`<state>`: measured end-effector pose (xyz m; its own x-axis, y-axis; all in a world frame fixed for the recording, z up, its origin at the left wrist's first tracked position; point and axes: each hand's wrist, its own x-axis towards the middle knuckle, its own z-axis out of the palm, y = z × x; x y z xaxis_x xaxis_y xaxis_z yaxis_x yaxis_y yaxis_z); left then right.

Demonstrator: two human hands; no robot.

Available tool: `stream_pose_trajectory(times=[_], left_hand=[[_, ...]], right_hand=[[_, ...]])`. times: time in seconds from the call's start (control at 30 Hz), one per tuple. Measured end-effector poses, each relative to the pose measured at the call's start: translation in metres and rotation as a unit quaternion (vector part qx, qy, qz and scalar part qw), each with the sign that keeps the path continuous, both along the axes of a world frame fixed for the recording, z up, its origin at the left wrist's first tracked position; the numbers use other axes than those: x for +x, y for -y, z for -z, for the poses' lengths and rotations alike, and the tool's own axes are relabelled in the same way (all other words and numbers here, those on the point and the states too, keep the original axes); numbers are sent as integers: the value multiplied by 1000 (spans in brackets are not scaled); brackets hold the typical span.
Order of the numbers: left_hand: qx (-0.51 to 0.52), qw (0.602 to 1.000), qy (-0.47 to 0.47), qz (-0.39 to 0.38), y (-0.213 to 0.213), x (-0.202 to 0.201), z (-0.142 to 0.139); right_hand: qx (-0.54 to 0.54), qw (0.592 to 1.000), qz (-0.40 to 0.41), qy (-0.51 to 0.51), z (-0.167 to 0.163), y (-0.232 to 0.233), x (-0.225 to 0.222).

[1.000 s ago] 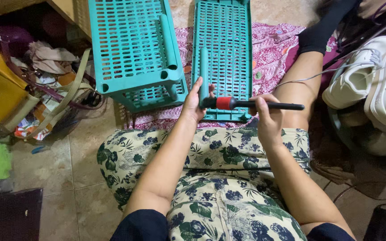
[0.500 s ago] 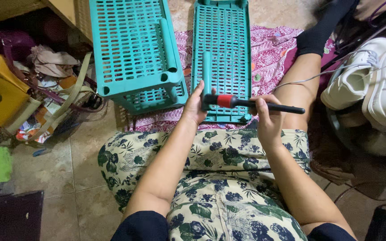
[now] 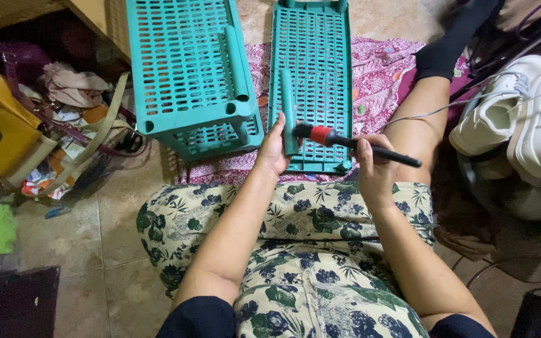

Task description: The person sits on the floor and pulls the plastic leg tubes off a teal perforated storage shelf, brushes the tubes and shelf openings with a round brush, and fits the tubes back onto the shelf corners, lifting the shelf to reattach parts.

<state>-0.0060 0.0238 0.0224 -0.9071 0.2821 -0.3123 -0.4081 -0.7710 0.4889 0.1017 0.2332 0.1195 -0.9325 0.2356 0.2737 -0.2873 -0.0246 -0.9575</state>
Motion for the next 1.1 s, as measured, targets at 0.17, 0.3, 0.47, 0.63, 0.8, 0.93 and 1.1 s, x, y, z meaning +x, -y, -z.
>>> stream_pose_trajectory(times=[0.17, 0.3, 0.47, 0.63, 0.8, 0.93, 1.1], left_hand=[[-24, 999, 13, 21, 2, 0, -1], [-30, 999, -19, 40, 4, 5, -5], [-39, 998, -32, 25, 3, 5, -6], [-27, 999, 45, 12, 2, 2, -5], [-60, 998, 1, 33, 5, 6, -7], [-75, 996, 18, 35, 4, 6, -8], [-77, 996, -10, 38, 4, 4, -9]], right_hand=[[-8, 999, -51, 7, 2, 0, 1], [-27, 998, -52, -14, 2, 0, -1], [-12, 998, -60, -6, 0, -1, -1], [-40, 998, -52, -13, -3, -3, -1], [-16, 999, -29, -13, -3, -5, -4], [-109, 992, -57, -13, -3, -7, -5], [-22, 999, -32, -6, -3, -7, -5]])
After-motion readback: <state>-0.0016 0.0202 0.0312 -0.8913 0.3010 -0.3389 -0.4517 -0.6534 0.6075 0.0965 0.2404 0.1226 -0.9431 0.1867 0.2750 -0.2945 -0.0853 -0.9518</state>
